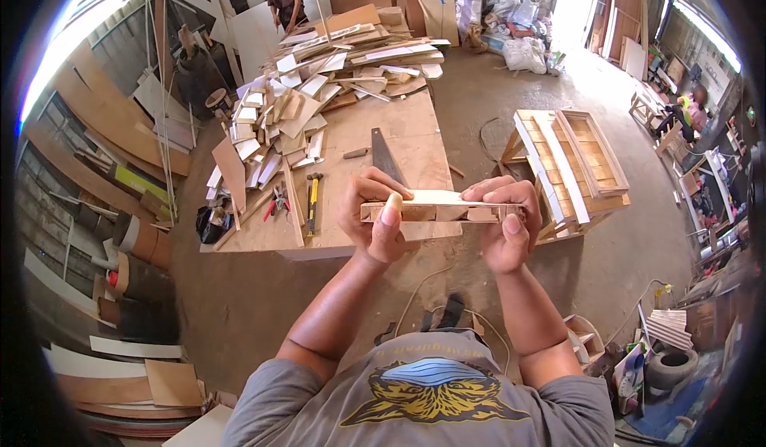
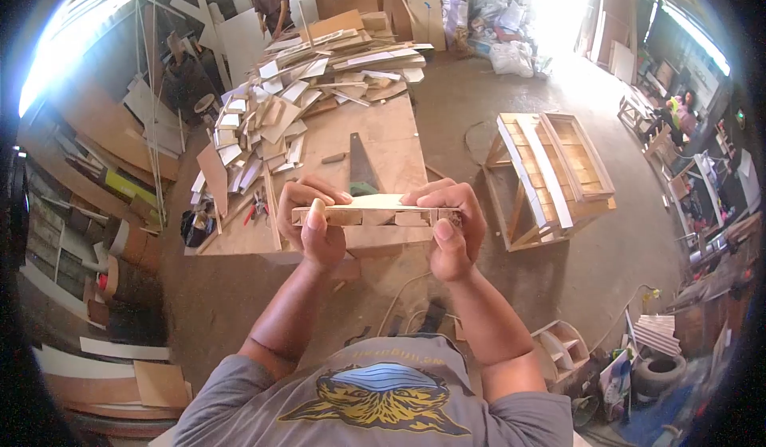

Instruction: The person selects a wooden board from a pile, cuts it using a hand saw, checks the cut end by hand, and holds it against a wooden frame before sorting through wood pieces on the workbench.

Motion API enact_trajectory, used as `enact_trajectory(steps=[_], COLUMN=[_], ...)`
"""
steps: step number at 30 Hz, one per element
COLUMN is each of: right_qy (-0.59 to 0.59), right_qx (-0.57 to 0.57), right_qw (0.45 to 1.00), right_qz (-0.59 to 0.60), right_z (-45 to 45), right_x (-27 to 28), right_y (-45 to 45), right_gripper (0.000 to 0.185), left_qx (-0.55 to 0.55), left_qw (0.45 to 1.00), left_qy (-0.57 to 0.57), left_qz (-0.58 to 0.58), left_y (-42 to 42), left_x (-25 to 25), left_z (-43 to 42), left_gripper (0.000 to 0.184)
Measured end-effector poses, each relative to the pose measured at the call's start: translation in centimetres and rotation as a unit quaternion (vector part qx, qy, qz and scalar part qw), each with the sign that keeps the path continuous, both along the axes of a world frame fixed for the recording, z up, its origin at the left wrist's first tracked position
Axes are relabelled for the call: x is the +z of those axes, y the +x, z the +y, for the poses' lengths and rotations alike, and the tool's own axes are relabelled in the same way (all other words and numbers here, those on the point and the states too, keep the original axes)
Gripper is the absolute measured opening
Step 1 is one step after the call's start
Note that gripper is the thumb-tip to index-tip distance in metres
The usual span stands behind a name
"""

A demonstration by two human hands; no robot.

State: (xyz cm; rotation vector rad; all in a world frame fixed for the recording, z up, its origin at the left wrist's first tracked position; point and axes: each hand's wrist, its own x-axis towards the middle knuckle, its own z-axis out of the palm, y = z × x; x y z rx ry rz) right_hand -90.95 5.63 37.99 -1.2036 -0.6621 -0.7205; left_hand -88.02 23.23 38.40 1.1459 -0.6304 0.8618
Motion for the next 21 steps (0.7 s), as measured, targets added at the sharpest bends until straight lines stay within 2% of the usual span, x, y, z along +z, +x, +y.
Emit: enact_trajectory(steps=[1, 4, 5, 21], right_qy=[0.001, 0.005, 0.012, 0.015], right_qx=[-0.001, -0.001, 0.001, 0.007], right_qw=[1.000, 1.000, 1.000, 1.000], right_qz=[0.000, -0.003, -0.001, -0.016], right_z=[0.0, 0.1, 0.2, 0.4], right_x=[0.0, 0.0, 0.0, -0.4], right_y=[-0.1, -0.2, -0.3, -1.2], right_gripper=[0.042, 0.043, 0.044, 0.044], left_qx=[0.018, -0.023, 0.004, -0.004], left_qw=[1.000, 0.999, 0.999, 1.000], left_qy=[0.022, -0.009, 0.020, 0.012], left_qz=[-0.011, -0.023, -0.026, -0.024], left_y=[0.0, 0.1, 0.4, -0.4], left_x=[0.1, -0.1, -0.8, -1.6], left_z=[0.0, 0.0, 0.2, 0.3], left_gripper=[0.042, 0.052, 0.064, 0.078])
